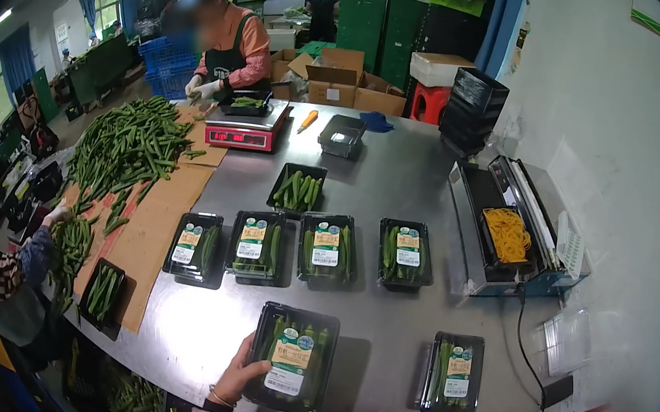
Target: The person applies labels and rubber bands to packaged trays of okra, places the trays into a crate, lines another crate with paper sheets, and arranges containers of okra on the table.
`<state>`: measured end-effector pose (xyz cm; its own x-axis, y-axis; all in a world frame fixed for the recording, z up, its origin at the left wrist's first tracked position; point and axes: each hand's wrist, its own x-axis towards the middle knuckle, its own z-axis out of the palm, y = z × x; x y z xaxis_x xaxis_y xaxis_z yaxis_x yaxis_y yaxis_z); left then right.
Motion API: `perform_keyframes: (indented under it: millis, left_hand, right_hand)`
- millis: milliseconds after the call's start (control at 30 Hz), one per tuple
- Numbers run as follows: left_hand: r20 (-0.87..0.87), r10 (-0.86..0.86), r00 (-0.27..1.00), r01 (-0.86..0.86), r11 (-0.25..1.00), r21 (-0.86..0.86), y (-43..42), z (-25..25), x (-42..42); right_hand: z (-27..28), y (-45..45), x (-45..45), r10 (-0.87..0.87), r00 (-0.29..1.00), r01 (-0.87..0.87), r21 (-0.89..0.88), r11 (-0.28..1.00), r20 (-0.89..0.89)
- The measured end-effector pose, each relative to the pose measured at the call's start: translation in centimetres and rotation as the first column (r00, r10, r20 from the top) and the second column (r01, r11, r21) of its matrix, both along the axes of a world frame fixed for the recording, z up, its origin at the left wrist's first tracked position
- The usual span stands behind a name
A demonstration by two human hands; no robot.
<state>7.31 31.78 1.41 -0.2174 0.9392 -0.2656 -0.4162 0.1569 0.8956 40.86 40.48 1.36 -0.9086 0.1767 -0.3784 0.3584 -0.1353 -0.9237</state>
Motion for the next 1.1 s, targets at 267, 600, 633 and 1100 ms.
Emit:
perform_keyframes:
  millis: [267, 600, 633, 1100]
  left_hand:
    - [-0.086, -0.309, 0.947, 0.308, 0.951, -0.025, -0.2, 3.3, -3.0]
    - [-0.194, -0.787, 0.586, 0.807, 0.588, 0.052, 4.5, 6.3, 3.1]
    - [-0.177, -0.804, 0.567, 0.82, 0.571, 0.032, 4.7, 6.2, 3.3]
    - [-0.143, -0.591, 0.794, 0.582, 0.806, -0.106, 0.0, 7.0, 1.7]
  right_hand:
    - [5.7, 1.2, 1.4, -0.163, 0.986, 0.164, -0.301, 0.939, 0.028]
    - [4.5, 5.4, -9.7, -0.519, 0.832, 0.424, -0.38, 0.822, -0.196]
    - [3.6, 5.8, -10.2, -0.433, 0.87, 0.354, -0.315, 0.881, -0.234]
    - [5.8, 1.7, -4.5, -0.683, 0.708, 0.622, -0.3, 0.724, -0.179]
